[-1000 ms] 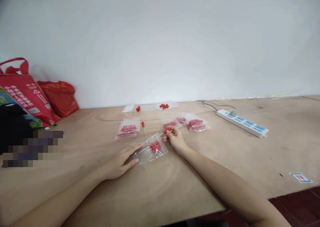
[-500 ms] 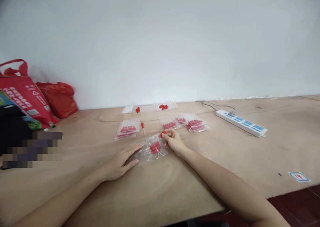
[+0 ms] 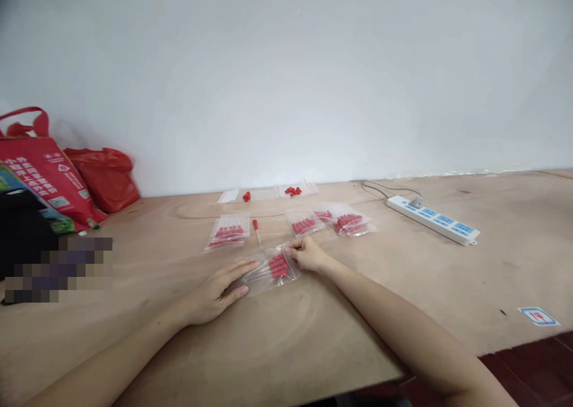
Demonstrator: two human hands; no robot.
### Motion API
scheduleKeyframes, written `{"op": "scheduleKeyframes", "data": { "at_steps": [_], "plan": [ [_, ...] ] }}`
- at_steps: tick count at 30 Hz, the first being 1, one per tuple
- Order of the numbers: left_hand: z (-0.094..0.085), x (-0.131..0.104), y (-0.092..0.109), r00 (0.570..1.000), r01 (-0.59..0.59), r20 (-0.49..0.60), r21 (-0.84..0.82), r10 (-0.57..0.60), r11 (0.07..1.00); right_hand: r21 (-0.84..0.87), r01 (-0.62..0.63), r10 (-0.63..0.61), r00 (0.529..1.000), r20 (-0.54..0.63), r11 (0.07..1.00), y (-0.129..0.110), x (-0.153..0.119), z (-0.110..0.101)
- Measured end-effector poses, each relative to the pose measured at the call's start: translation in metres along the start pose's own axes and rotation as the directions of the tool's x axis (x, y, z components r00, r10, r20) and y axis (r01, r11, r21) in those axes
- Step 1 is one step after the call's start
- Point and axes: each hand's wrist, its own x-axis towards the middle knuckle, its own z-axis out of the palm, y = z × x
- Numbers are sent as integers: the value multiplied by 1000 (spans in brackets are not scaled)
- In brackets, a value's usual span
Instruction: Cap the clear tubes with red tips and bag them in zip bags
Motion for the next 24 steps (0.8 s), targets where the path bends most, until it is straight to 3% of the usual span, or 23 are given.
{"op": "scheduleKeyframes", "data": {
  "at_steps": [4, 6, 10, 14, 17, 20, 24],
  "plan": [
    [-2, 0, 2, 999, -3, 44, 27, 1, 1000, -334, 140, -218, 954, -207, 932, -7, 17, -11],
    [-2, 1, 3, 999, 7, 49, 36, -8, 999, -463, 144, -268, 940, -213, 875, -12, 30, -6],
    [-1, 1, 3, 1000, 3, 27, 44, -4, 999, -585, 91, -217, 965, -149, 806, -23, 60, 27],
    [1, 0, 1, 1000, -19, 21, 55, 18, 998, -605, 13, -125, 982, -144, 796, -30, 83, 67],
    [1, -1, 0, 999, -22, 32, 66, 20, 998, -601, -23, -61, 991, -119, 799, -33, 92, 82],
    [2, -1, -1, 999, -27, 35, 62, 25, 998, -588, -15, -70, 990, -122, 808, -36, 96, 77],
    [2, -1, -2, 999, -32, 26, 42, 31, 999, -566, 18, -149, 971, -185, 824, -37, 85, 38]
  ]
}}
